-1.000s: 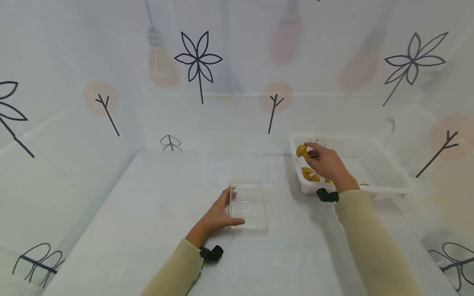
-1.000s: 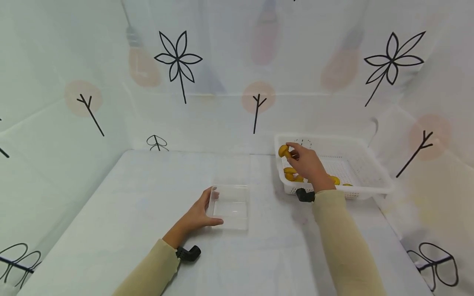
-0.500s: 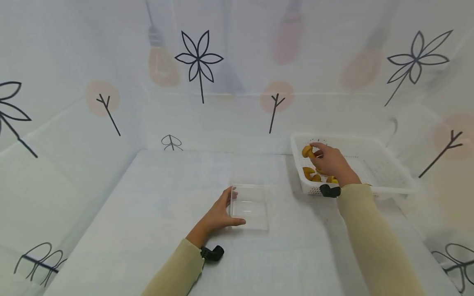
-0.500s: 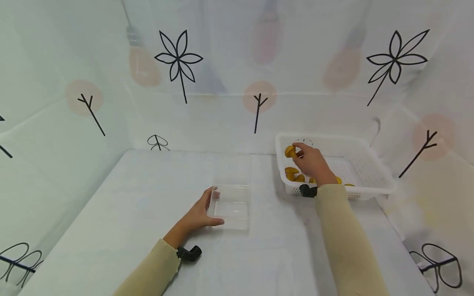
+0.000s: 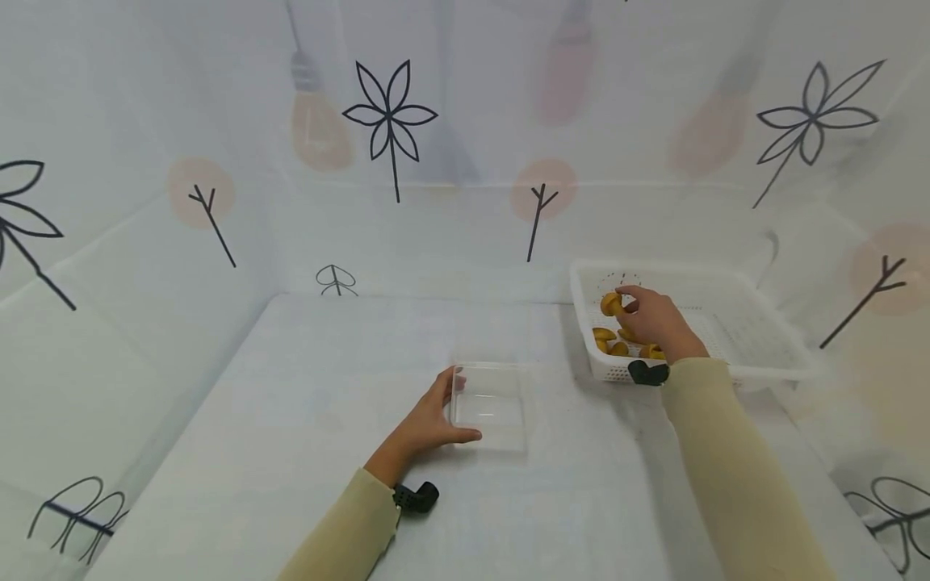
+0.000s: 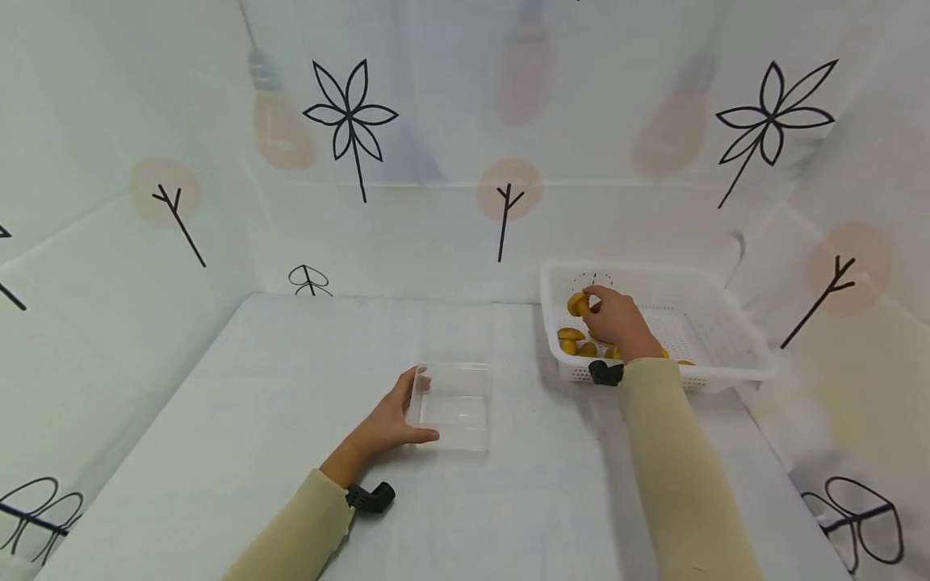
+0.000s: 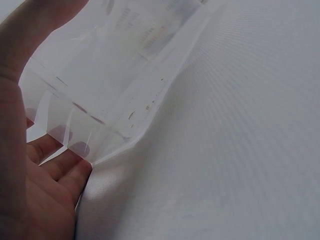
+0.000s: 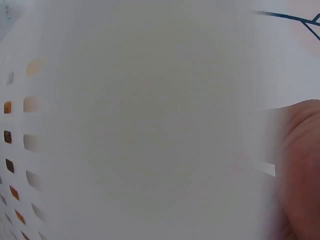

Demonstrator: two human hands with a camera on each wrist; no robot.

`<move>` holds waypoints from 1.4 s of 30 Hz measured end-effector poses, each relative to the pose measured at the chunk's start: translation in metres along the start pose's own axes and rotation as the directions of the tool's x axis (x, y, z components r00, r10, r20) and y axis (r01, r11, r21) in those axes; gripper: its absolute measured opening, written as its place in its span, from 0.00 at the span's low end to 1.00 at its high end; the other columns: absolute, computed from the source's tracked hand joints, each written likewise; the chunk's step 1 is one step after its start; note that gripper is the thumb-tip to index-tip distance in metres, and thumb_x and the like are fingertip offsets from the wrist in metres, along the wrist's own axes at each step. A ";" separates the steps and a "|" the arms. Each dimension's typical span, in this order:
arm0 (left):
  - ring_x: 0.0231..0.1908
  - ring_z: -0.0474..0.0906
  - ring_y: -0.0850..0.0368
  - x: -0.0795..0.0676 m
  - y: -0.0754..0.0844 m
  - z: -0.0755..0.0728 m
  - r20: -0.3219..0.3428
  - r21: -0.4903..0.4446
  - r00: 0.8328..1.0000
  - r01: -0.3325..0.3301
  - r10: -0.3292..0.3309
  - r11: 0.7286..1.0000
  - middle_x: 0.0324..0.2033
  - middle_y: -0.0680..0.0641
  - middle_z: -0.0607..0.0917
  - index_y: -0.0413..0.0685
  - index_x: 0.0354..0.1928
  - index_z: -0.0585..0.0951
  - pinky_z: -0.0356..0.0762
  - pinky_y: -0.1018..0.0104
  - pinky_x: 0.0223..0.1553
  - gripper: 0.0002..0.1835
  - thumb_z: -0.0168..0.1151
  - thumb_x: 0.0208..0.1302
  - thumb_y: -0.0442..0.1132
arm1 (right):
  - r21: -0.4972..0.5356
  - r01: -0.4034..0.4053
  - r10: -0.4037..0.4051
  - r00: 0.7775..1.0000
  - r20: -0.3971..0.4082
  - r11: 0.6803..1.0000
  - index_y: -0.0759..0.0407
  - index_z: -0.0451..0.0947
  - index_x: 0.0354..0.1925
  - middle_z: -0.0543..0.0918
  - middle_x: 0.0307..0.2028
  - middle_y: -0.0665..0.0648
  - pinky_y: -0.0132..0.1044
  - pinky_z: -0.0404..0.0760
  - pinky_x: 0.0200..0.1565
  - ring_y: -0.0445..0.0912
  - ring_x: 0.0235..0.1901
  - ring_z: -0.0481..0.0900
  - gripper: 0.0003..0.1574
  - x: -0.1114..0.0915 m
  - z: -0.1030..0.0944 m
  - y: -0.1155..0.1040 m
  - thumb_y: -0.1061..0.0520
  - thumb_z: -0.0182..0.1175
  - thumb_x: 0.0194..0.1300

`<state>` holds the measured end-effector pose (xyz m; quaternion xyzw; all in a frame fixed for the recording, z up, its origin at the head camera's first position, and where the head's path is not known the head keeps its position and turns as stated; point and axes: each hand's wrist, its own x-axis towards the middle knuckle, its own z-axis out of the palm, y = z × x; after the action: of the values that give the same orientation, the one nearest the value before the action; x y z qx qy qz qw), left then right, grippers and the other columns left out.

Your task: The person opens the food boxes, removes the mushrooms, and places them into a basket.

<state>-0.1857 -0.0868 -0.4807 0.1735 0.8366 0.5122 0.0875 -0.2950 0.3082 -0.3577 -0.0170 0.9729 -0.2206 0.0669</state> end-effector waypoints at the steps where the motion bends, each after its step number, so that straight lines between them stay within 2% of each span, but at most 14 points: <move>1: 0.70 0.63 0.44 0.000 0.000 0.000 -0.001 -0.001 1.000 0.002 -0.002 1.000 0.70 0.45 0.65 0.57 0.75 0.49 0.63 0.44 0.69 0.61 0.80 0.42 0.52 | -0.002 -0.006 0.006 1.000 -0.002 1.000 0.60 0.55 0.73 0.73 0.58 0.74 0.60 0.76 0.54 0.66 0.55 0.74 0.37 0.000 0.001 0.001 0.54 0.50 0.70; 11: 0.70 0.63 0.43 0.000 0.000 0.001 -0.003 0.002 1.000 0.001 -0.001 1.000 0.70 0.44 0.64 0.58 0.75 0.50 0.63 0.44 0.69 0.61 0.80 0.42 0.52 | -0.008 -0.043 0.044 0.999 0.018 0.999 0.62 0.53 0.73 0.73 0.59 0.75 0.53 0.79 0.48 0.65 0.53 0.74 0.37 -0.002 0.005 0.012 0.54 0.48 0.70; 21: 0.70 0.62 0.43 -0.001 0.002 0.001 0.003 0.000 1.000 -0.004 0.004 1.000 0.70 0.44 0.64 0.60 0.74 0.49 0.64 0.45 0.69 0.61 0.80 0.42 0.52 | 0.009 -0.048 0.048 0.999 0.010 0.999 0.64 0.51 0.73 0.72 0.58 0.76 0.52 0.81 0.48 0.66 0.53 0.75 0.38 -0.004 0.005 0.015 0.55 0.48 0.70; 26: 0.70 0.63 0.43 0.000 0.003 0.001 0.001 0.012 1.000 -0.015 0.015 1.000 0.70 0.44 0.65 0.59 0.74 0.50 0.63 0.46 0.69 0.60 0.79 0.43 0.51 | 0.029 -0.080 0.080 0.997 0.004 0.996 0.64 0.50 0.73 0.71 0.58 0.76 0.55 0.80 0.50 0.66 0.53 0.74 0.38 -0.006 0.007 0.015 0.55 0.48 0.70; 30: 0.70 0.63 0.44 0.001 0.002 0.001 0.000 0.015 1.000 -0.022 0.022 1.000 0.69 0.44 0.65 0.57 0.74 0.50 0.64 0.46 0.69 0.60 0.80 0.43 0.51 | 0.027 -0.093 0.093 0.996 0.000 0.995 0.65 0.52 0.72 0.71 0.58 0.77 0.48 0.82 0.43 0.64 0.49 0.77 0.36 -0.009 0.007 0.015 0.57 0.47 0.71; 33: 0.70 0.63 0.44 0.001 0.002 0.002 0.001 0.012 1.000 -0.024 0.024 1.000 0.68 0.44 0.66 0.56 0.74 0.50 0.63 0.46 0.69 0.60 0.80 0.42 0.50 | 0.020 -0.085 0.084 0.996 0.002 0.996 0.65 0.53 0.72 0.71 0.59 0.77 0.46 0.82 0.41 0.63 0.48 0.78 0.34 -0.011 0.007 0.014 0.57 0.46 0.72; 36: 0.70 0.63 0.44 0.001 0.002 0.002 0.001 0.012 1.000 -0.024 0.024 1.000 0.69 0.45 0.66 0.57 0.74 0.50 0.63 0.46 0.69 0.60 0.80 0.42 0.51 | 0.029 -0.093 0.093 0.996 0.000 0.995 0.64 0.54 0.72 0.70 0.60 0.76 0.50 0.82 0.46 0.63 0.50 0.77 0.34 -0.012 0.008 0.013 0.56 0.45 0.72; 42: 0.70 0.63 0.45 0.000 0.000 0.001 -0.009 0.021 1.000 -0.011 0.011 1.000 0.69 0.45 0.66 0.58 0.74 0.50 0.63 0.46 0.70 0.61 0.80 0.42 0.52 | 0.027 -0.073 0.073 0.997 0.006 0.997 0.62 0.55 0.72 0.71 0.60 0.74 0.51 0.81 0.47 0.62 0.50 0.78 0.33 -0.015 0.007 0.008 0.55 0.46 0.73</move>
<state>-0.1852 -0.0863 -0.4807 0.1767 0.8412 0.5049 0.0790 -0.2796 0.3135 -0.3657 0.0187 0.9697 -0.2309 0.0774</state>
